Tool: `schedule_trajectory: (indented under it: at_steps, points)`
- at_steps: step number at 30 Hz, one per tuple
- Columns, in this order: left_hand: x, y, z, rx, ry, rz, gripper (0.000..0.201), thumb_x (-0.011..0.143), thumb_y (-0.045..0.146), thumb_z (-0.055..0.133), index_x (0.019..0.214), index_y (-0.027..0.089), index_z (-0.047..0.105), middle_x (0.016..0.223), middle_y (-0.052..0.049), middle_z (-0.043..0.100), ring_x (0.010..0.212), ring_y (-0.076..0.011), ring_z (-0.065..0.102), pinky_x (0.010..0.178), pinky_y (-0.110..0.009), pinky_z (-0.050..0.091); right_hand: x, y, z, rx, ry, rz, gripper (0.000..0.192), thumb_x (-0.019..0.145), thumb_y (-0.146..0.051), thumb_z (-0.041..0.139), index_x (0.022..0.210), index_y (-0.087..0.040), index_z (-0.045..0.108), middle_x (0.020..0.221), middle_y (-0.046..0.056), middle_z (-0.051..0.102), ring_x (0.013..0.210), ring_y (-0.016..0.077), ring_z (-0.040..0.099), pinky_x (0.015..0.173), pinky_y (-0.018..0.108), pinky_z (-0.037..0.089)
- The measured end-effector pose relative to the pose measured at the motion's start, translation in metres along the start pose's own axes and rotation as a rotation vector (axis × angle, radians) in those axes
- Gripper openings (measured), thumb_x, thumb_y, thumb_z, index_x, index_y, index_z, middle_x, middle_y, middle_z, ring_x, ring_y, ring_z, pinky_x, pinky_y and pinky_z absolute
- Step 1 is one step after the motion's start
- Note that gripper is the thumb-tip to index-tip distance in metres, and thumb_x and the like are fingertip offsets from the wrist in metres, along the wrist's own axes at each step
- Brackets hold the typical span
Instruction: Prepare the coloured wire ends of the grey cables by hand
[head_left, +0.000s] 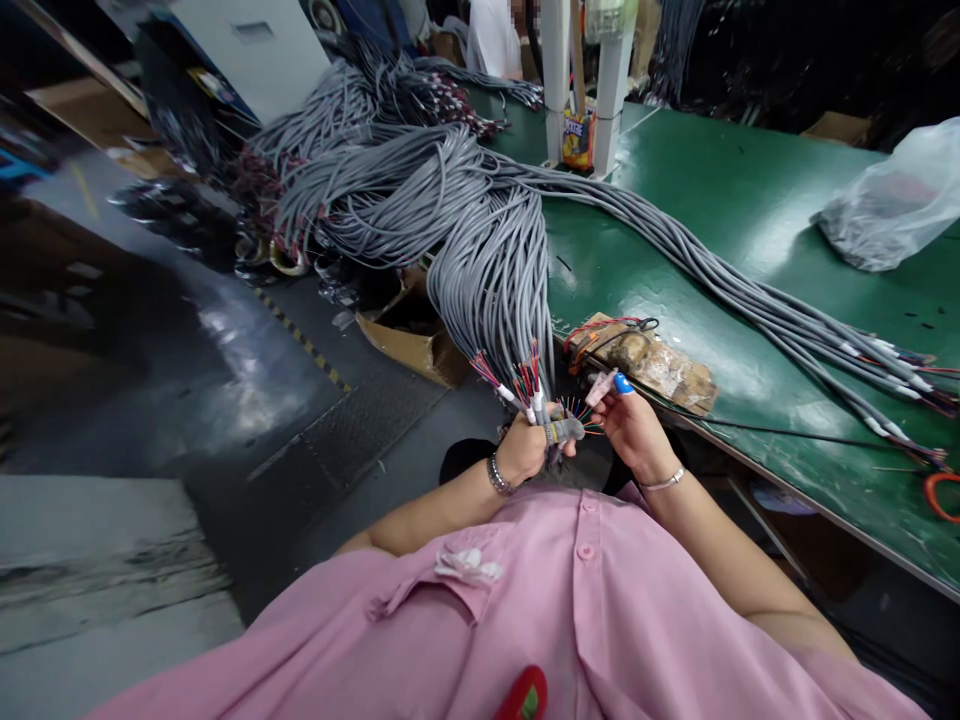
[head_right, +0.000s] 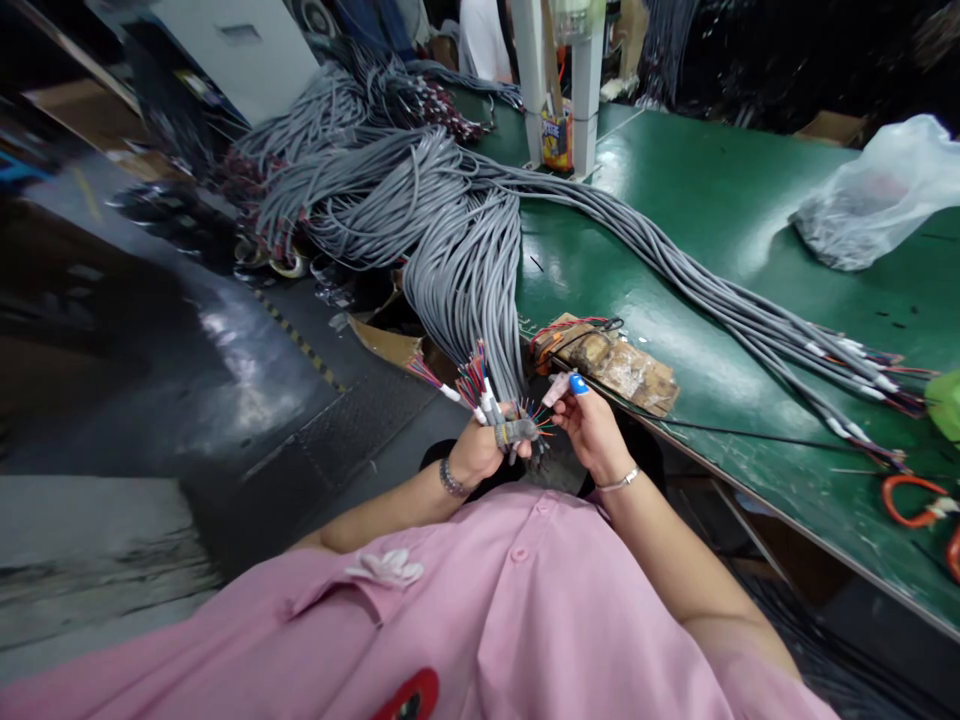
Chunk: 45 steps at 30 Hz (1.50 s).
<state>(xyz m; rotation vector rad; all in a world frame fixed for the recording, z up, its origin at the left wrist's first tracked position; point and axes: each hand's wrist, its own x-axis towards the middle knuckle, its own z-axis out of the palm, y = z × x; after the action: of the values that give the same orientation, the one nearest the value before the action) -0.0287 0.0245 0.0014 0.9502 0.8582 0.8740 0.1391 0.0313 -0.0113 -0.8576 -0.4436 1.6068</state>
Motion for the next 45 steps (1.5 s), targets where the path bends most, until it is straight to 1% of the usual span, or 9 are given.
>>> schedule_trajectory:
  at_steps: [11, 16, 19, 25, 30, 33, 39, 42, 45]
  points:
    - [0.009, 0.000, 0.009, 0.015, 0.070, -0.003, 0.028, 0.068, 0.039, 0.072, 0.062, 0.013, 0.065, 0.048, -0.003, 0.060, 0.041, -0.0099, 0.050, 0.042, -0.022, 0.034, 0.002, 0.002, 0.003, 0.013, -0.063, 0.022, 0.032, 0.077, -0.050, 0.070, 0.084, -0.019, 0.068, 0.070, 0.000, 0.063, 0.058, 0.0116, 0.052, 0.055, 0.026, 0.045]
    - [0.010, -0.002, 0.008, 0.041, 0.082, 0.001, 0.028, 0.068, 0.038, 0.073, 0.059, 0.013, 0.064, 0.046, -0.002, 0.059, 0.038, -0.0084, 0.047, 0.045, -0.022, 0.037, 0.004, 0.003, 0.007, 0.065, -0.030, -0.008, 0.031, 0.072, -0.048, 0.076, 0.078, -0.019, 0.067, 0.067, -0.001, 0.062, 0.057, 0.0106, 0.051, 0.053, 0.024, 0.044]
    - [0.010, -0.005, 0.007, 0.051, 0.066, 0.006, 0.028, 0.069, 0.037, 0.073, 0.058, 0.013, 0.064, 0.046, -0.002, 0.059, 0.038, -0.0075, 0.046, 0.045, -0.022, 0.037, 0.004, 0.006, 0.006, 0.071, -0.018, -0.007, 0.032, 0.072, -0.049, 0.075, 0.081, -0.019, 0.068, 0.071, 0.000, 0.065, 0.059, 0.0105, 0.053, 0.054, 0.023, 0.044]
    - [0.001, -0.004, 0.005, 0.028, 0.073, 0.025, 0.029, 0.069, 0.039, 0.072, 0.060, 0.013, 0.064, 0.047, -0.002, 0.059, 0.041, -0.0091, 0.049, 0.046, -0.023, 0.039, 0.004, 0.006, -0.003, 0.125, -0.057, 0.103, 0.045, 0.073, -0.065, 0.065, 0.083, -0.021, 0.068, 0.084, 0.003, 0.070, 0.066, 0.0129, 0.060, 0.058, 0.025, 0.049]
    - [-0.002, -0.003, 0.008, 0.004, 0.124, 0.048, 0.028, 0.070, 0.040, 0.071, 0.062, 0.013, 0.065, 0.049, -0.002, 0.060, 0.042, -0.0096, 0.050, 0.045, -0.023, 0.037, 0.003, 0.004, -0.003, 0.081, -0.054, 0.045, 0.028, 0.079, -0.048, 0.068, 0.084, -0.021, 0.068, 0.079, 0.001, 0.068, 0.064, 0.0111, 0.057, 0.056, 0.023, 0.048]
    - [0.000, -0.003, 0.012, -0.001, 0.151, 0.073, 0.027, 0.071, 0.039, 0.070, 0.062, 0.014, 0.064, 0.049, -0.002, 0.060, 0.045, -0.0106, 0.052, 0.045, -0.022, 0.036, 0.002, 0.004, -0.001, 0.041, -0.052, -0.006, 0.025, 0.081, -0.044, 0.067, 0.085, -0.019, 0.068, 0.077, 0.001, 0.066, 0.062, 0.0102, 0.055, 0.056, 0.022, 0.047]
    - [0.004, -0.002, 0.018, 0.028, 0.174, 0.052, 0.031, 0.070, 0.041, 0.070, 0.056, 0.015, 0.060, 0.049, -0.002, 0.060, 0.042, -0.0090, 0.048, 0.043, -0.022, 0.033, 0.008, 0.009, -0.001, 0.026, -0.019, -0.043, 0.036, 0.080, -0.055, 0.063, 0.084, -0.019, 0.068, 0.082, 0.003, 0.069, 0.063, 0.0118, 0.057, 0.057, 0.025, 0.048]
    - [0.004, -0.002, 0.019, 0.027, 0.162, 0.051, 0.034, 0.069, 0.042, 0.070, 0.053, 0.015, 0.058, 0.048, -0.002, 0.059, 0.040, -0.0084, 0.046, 0.042, -0.023, 0.032, 0.010, 0.010, 0.002, 0.058, -0.021, 0.001, 0.041, 0.076, -0.059, 0.065, 0.085, -0.020, 0.067, 0.084, 0.003, 0.070, 0.060, 0.0122, 0.057, 0.056, 0.027, 0.048]
    - [0.005, -0.002, 0.019, 0.020, 0.151, 0.057, 0.035, 0.070, 0.043, 0.070, 0.052, 0.014, 0.058, 0.047, -0.002, 0.058, 0.038, -0.0081, 0.045, 0.040, -0.022, 0.030, 0.011, 0.008, 0.006, 0.108, -0.053, 0.061, 0.043, 0.072, -0.060, 0.069, 0.087, -0.020, 0.067, 0.077, 0.002, 0.069, 0.056, 0.0128, 0.056, 0.054, 0.027, 0.049]
